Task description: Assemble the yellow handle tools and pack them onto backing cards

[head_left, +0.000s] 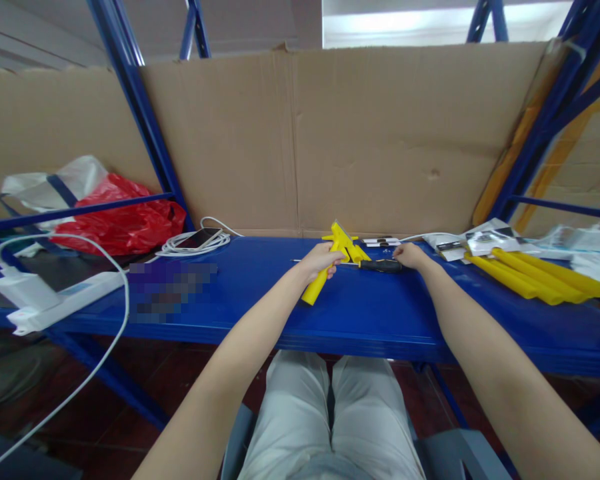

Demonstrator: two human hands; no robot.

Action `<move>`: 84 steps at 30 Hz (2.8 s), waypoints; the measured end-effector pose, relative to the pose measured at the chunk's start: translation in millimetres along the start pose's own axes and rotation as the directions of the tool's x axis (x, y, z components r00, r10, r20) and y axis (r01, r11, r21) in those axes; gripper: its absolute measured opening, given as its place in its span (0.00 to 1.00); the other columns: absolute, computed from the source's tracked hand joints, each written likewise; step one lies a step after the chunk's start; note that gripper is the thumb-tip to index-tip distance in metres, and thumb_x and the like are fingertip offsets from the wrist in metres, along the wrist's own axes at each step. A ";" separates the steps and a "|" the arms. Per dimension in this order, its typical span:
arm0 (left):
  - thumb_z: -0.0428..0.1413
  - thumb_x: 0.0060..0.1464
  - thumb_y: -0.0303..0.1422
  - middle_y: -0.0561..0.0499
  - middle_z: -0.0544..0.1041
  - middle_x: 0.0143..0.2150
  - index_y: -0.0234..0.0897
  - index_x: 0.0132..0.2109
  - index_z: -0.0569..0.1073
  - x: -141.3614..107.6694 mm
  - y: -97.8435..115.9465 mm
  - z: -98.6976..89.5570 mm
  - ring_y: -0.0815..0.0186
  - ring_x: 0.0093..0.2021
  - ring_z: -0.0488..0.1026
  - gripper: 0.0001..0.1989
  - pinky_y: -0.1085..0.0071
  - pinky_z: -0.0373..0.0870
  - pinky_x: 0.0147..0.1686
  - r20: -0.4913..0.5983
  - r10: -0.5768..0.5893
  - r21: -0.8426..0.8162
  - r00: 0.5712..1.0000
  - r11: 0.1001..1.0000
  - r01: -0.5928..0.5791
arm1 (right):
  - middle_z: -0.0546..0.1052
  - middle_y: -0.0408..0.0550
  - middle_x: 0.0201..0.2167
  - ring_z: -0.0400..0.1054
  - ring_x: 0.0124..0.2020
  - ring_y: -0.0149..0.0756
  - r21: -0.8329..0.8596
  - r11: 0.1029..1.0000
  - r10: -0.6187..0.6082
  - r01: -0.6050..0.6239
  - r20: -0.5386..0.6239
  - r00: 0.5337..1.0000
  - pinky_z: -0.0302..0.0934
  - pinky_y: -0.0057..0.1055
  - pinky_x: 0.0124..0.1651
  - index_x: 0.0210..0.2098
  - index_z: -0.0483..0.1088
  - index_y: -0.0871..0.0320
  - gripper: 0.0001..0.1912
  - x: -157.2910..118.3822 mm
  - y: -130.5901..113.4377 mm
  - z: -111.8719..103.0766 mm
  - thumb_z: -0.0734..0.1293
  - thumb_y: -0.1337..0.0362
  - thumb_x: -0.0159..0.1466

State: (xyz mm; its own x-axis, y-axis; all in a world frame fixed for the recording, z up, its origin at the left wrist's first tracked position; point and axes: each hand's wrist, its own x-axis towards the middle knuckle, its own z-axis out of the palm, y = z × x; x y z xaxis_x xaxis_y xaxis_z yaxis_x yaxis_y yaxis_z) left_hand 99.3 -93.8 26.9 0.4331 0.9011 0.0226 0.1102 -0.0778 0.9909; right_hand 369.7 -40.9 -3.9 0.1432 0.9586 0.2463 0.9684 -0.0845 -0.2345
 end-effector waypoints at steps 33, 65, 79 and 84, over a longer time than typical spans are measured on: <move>0.49 0.54 0.20 0.63 0.59 0.16 0.38 0.31 0.61 -1.0 1.9 0.1 0.78 0.10 0.54 0.09 0.79 0.51 0.13 -0.009 -0.013 -0.003 1.000 1.000 0.013 | 0.79 0.51 0.32 0.73 0.37 0.36 0.081 0.997 -0.016 0.017 -0.007 1.000 0.63 0.25 0.43 0.34 0.77 0.60 0.11 9.2 10.2 10.6 0.66 0.75 0.53; 0.48 0.56 0.21 0.63 0.59 0.17 0.38 0.34 0.60 1.0 -0.2 -1.5 0.79 0.10 0.53 0.08 0.81 0.50 0.13 0.087 -0.064 -0.171 0.994 0.982 0.079 | 0.68 0.41 0.25 0.63 0.27 0.30 0.757 0.485 -0.393 0.439 -0.260 0.882 0.64 0.34 0.39 0.28 0.61 0.56 0.11 -23.6 -93.6 -5.1 0.68 0.63 0.51; 0.48 0.57 0.21 0.63 0.59 0.16 0.38 0.33 0.60 0.0 0.0 -2.0 0.80 0.10 0.53 0.08 0.81 0.50 0.12 0.110 -0.054 -0.173 0.992 0.982 0.072 | 0.74 0.47 0.31 0.68 0.32 0.33 0.673 0.593 -0.339 0.441 -0.288 0.895 0.66 0.36 0.42 0.30 0.66 0.58 0.08 -21.1 -92.7 -6.8 0.70 0.65 0.52; 0.47 0.58 0.21 0.63 0.59 0.16 0.38 0.32 0.60 -2.0 3.4 -2.5 0.79 0.10 0.52 0.08 0.81 0.49 0.12 0.117 -0.057 -0.186 0.991 0.979 0.079 | 0.75 0.50 0.38 0.69 0.35 0.34 0.652 0.644 -0.264 0.400 -0.301 0.916 0.66 0.36 0.42 0.36 0.68 0.58 0.14 -16.9 -87.8 -2.6 0.72 0.60 0.52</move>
State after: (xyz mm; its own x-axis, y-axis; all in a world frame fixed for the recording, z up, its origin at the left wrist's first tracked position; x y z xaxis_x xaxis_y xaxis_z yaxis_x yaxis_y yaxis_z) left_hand 96.5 -94.8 30.5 0.5278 0.8479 -0.0499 -0.0243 0.0739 0.9970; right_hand 282.9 -50.4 15.0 -0.0632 0.8185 0.5711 0.5485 0.5065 -0.6653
